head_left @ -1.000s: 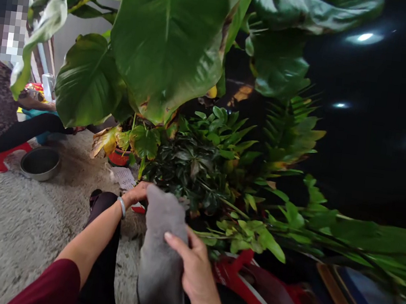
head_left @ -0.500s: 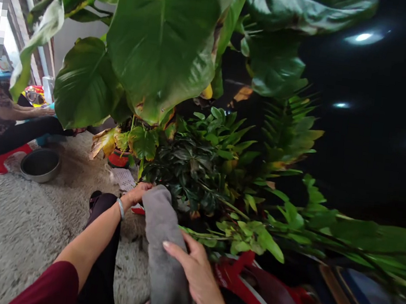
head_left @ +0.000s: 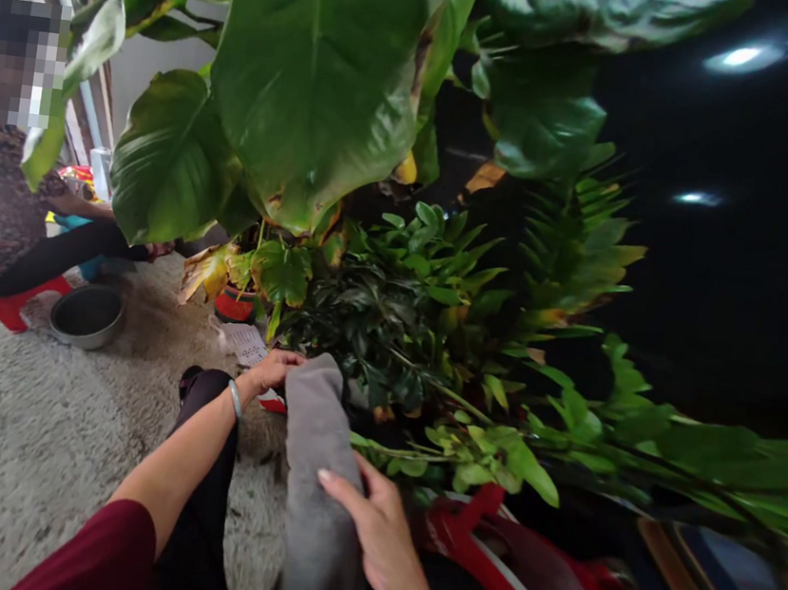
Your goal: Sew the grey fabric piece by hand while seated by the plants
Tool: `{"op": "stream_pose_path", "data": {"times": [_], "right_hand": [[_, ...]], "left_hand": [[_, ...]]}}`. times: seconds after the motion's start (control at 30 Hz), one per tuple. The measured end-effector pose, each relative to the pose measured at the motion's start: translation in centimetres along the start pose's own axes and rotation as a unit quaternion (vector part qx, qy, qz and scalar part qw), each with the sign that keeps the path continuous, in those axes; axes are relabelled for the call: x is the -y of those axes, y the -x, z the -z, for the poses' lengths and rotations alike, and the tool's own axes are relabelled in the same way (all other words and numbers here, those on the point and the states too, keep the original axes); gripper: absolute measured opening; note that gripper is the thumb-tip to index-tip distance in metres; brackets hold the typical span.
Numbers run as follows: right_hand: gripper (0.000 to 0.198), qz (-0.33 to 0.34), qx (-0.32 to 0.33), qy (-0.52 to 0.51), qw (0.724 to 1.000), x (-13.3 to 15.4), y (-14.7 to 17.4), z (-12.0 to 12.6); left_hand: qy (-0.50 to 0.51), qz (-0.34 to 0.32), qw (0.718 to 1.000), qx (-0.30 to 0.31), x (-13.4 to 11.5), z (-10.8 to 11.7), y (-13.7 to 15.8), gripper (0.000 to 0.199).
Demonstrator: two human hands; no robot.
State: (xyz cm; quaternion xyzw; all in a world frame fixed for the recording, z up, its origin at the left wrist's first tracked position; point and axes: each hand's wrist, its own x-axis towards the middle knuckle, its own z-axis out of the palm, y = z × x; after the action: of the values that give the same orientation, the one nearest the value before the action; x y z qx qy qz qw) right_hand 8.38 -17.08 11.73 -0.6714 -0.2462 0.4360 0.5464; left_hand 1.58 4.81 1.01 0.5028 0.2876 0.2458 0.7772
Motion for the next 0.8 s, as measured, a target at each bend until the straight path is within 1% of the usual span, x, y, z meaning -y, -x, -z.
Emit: {"op": "stream_pose_path", "data": {"times": [0.03, 0.07, 0.1, 0.13, 0.17, 0.2, 0.23, 0.27, 0.33, 0.4, 0.47, 0.53, 0.57, 0.63, 0.7, 0.73, 0.8], "right_hand": [[0.043, -0.003, -0.023, -0.018, 1.000, 0.6, 0.4, 1.1], [0.044, 0.006, -0.066, -0.042, 0.997, 1.5, 0.4, 2.2], [0.043, 0.026, -0.124, -0.070, 0.989, 2.7, -0.1, 3.0], [0.042, 0.056, -0.188, -0.101, 0.975, 3.8, -0.9, 3.5], [0.041, 0.086, -0.241, -0.135, 0.957, 4.8, -1.9, 3.7], [0.039, 0.105, -0.276, -0.169, 0.940, 5.4, -3.0, 3.5], [0.037, 0.106, -0.287, -0.199, 0.931, 5.6, -4.1, 3.0], [0.035, 0.088, -0.277, -0.222, 0.931, 5.2, -4.9, 2.3], [0.032, 0.019, -0.223, -0.238, 0.945, 3.4, -5.1, 0.6], [0.032, -0.041, -0.167, -0.221, 0.960, 1.0, -3.6, -0.6], [0.032, -0.067, -0.134, -0.206, 0.967, -0.4, -1.2, -0.9], [0.033, -0.059, -0.137, -0.206, 0.967, 0.4, 0.6, -0.4], [0.034, -0.036, -0.153, -0.210, 0.965, 1.4, 0.9, 0.0], [0.036, 0.037, -0.193, -0.221, 0.955, 4.2, 0.2, 0.6], [0.037, 0.099, -0.201, -0.236, 0.946, 6.4, -1.6, 0.4], [0.036, 0.106, -0.187, -0.244, 0.946, 6.9, -2.5, 0.1], [0.032, 0.070, -0.138, -0.246, 0.957, 6.4, -3.4, -0.8]], "left_hand": [[0.001, 0.012, 1.000, 0.006, 0.0, 0.0, 0.0, 0.021], [-0.001, 0.024, 1.000, 0.011, 0.0, 0.1, -0.1, 0.023], [-0.004, 0.033, 0.999, 0.013, 0.0, 0.0, -0.1, 0.025], [-0.008, 0.038, 0.999, 0.014, 0.0, 0.0, 0.0, 0.026], [-0.011, 0.038, 0.999, 0.013, 0.0, -0.1, 0.1, 0.026], [-0.013, 0.035, 0.999, 0.011, 0.0, -0.2, 0.2, 0.026], [-0.013, 0.032, 0.999, 0.009, 0.1, -0.3, 0.3, 0.026], [-0.012, 0.028, 1.000, 0.005, 0.1, -0.5, 0.4, 0.025], [-0.008, 0.023, 1.000, -0.011, 0.3, -0.7, 0.6, 0.023], [-0.003, 0.020, 0.999, -0.037, 0.5, -0.9, 0.8, 0.021], [0.004, 0.020, 0.998, -0.060, 0.6, -1.0, 1.0, 0.020], [0.017, 0.018, 0.997, -0.071, 0.5, -1.1, 1.3, 0.021], [0.025, 0.014, 0.997, -0.075, 0.5, -1.1, 1.5, 0.023], [0.039, 0.004, 0.996, -0.083, 0.4, -1.3, 2.0, 0.026], [0.046, -0.003, 0.995, -0.091, 0.5, -1.6, 2.5, 0.027], [0.048, -0.003, 0.994, -0.097, 0.6, -1.7, 2.8, 0.026], [0.048, 0.000, 0.993, -0.111, 0.9, -1.9, 3.2, 0.025]]}}
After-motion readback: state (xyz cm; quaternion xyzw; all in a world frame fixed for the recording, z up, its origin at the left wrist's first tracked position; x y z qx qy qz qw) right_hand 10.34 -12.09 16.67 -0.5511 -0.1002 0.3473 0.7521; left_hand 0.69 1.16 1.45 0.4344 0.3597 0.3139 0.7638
